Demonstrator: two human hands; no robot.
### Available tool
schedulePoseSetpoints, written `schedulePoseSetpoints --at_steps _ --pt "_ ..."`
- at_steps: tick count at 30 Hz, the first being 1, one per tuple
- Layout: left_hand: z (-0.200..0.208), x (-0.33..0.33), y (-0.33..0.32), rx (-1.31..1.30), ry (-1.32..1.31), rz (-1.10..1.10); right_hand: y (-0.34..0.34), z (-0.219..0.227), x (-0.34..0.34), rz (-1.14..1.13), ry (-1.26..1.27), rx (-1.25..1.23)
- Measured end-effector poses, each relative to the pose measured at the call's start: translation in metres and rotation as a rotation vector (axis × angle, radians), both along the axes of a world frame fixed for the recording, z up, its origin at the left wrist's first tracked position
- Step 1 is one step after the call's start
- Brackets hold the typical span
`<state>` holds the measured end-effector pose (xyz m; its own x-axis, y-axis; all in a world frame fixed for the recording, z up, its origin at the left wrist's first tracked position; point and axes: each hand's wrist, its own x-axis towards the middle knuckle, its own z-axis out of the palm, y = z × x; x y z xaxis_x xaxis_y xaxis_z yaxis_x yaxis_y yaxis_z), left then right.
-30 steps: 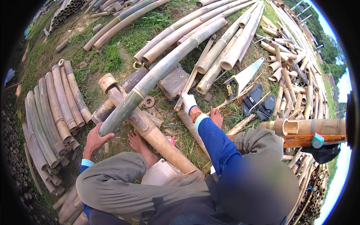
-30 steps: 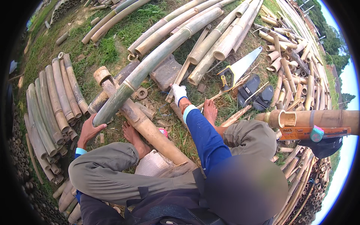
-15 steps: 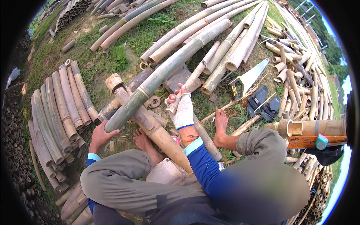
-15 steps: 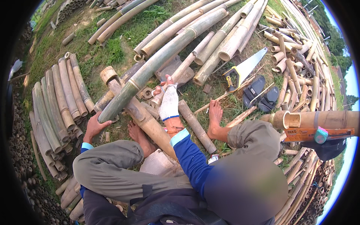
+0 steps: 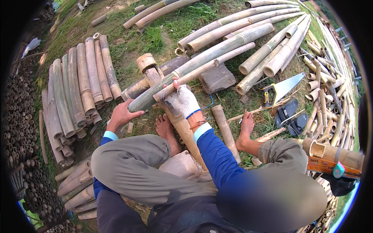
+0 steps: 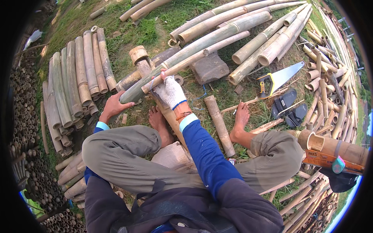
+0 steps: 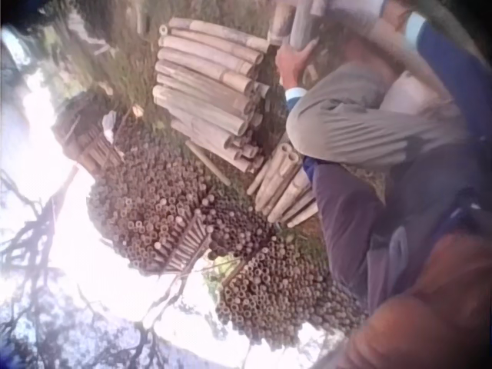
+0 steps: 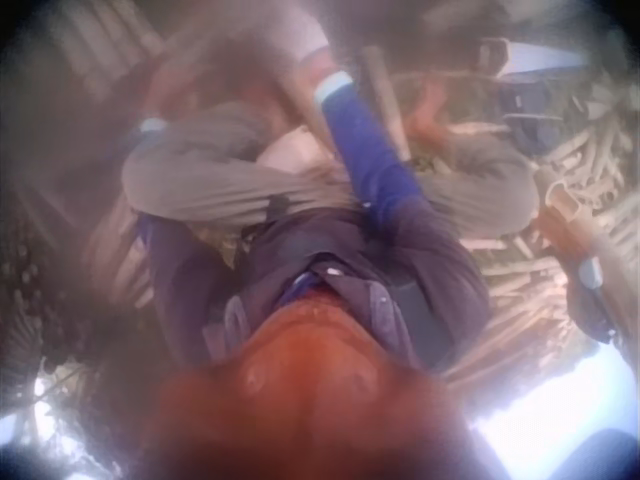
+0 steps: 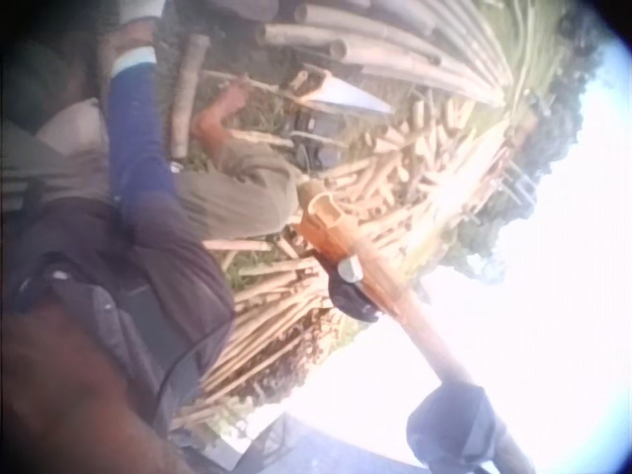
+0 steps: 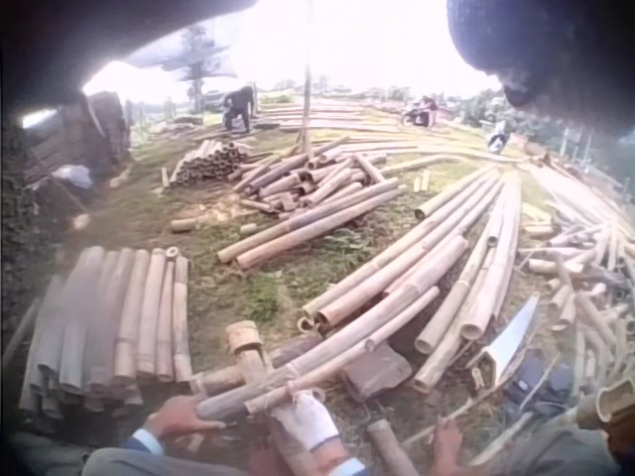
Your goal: The person sits on the ground in an outdoor bamboo yard and uses a hand saw to cut long bamboo poles into shorter sections. The person positions each pole on a makeshift support, saws through it, and then moves the cut pieces aside.
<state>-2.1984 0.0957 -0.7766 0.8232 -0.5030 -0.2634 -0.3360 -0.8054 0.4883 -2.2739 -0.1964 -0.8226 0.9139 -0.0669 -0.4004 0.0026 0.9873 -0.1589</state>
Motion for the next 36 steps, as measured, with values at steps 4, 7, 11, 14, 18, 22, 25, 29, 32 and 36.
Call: schedulePoseSetpoints --at_steps 4,7,11,14,18,22,25,29,32,36 --pt "0.003 -0.001 -0.004 0.048 0.001 0.002 -0.011 -0.001 0.0 0.05 0.024 -0.172" --pt "0.003 -0.003 -0.008 0.048 -0.034 -0.006 -0.006 -0.01 -0.001 0.051 -0.034 -0.189" --pt "0.002 -0.011 -0.006 0.027 -0.08 0.002 0.001 -0.014 -0.003 0.098 -0.131 -0.213" --pt "0.003 -0.015 -0.008 0.038 -0.123 0.009 -0.001 -0.019 -0.004 0.113 -0.191 -0.167" --pt "0.003 -0.017 -0.015 0.043 -0.132 0.019 -0.002 -0.022 -0.007 0.119 -0.181 -0.186" --pt "0.006 -0.02 -0.013 0.061 -0.129 0.034 -0.008 -0.016 -0.008 0.171 -0.173 -0.178" --pt "0.007 -0.021 -0.011 0.07 -0.15 0.022 -0.014 -0.017 -0.008 0.182 -0.158 -0.181" --pt "0.008 -0.02 -0.013 0.055 -0.139 0.031 -0.021 -0.022 -0.014 0.181 -0.115 -0.191" --pt "0.002 -0.019 -0.01 0.056 -0.162 0.028 -0.034 -0.024 -0.036 0.134 -0.062 -0.289" --pt "-0.003 -0.013 -0.017 0.025 -0.149 -0.011 -0.081 -0.08 -0.064 0.112 0.265 -0.688"
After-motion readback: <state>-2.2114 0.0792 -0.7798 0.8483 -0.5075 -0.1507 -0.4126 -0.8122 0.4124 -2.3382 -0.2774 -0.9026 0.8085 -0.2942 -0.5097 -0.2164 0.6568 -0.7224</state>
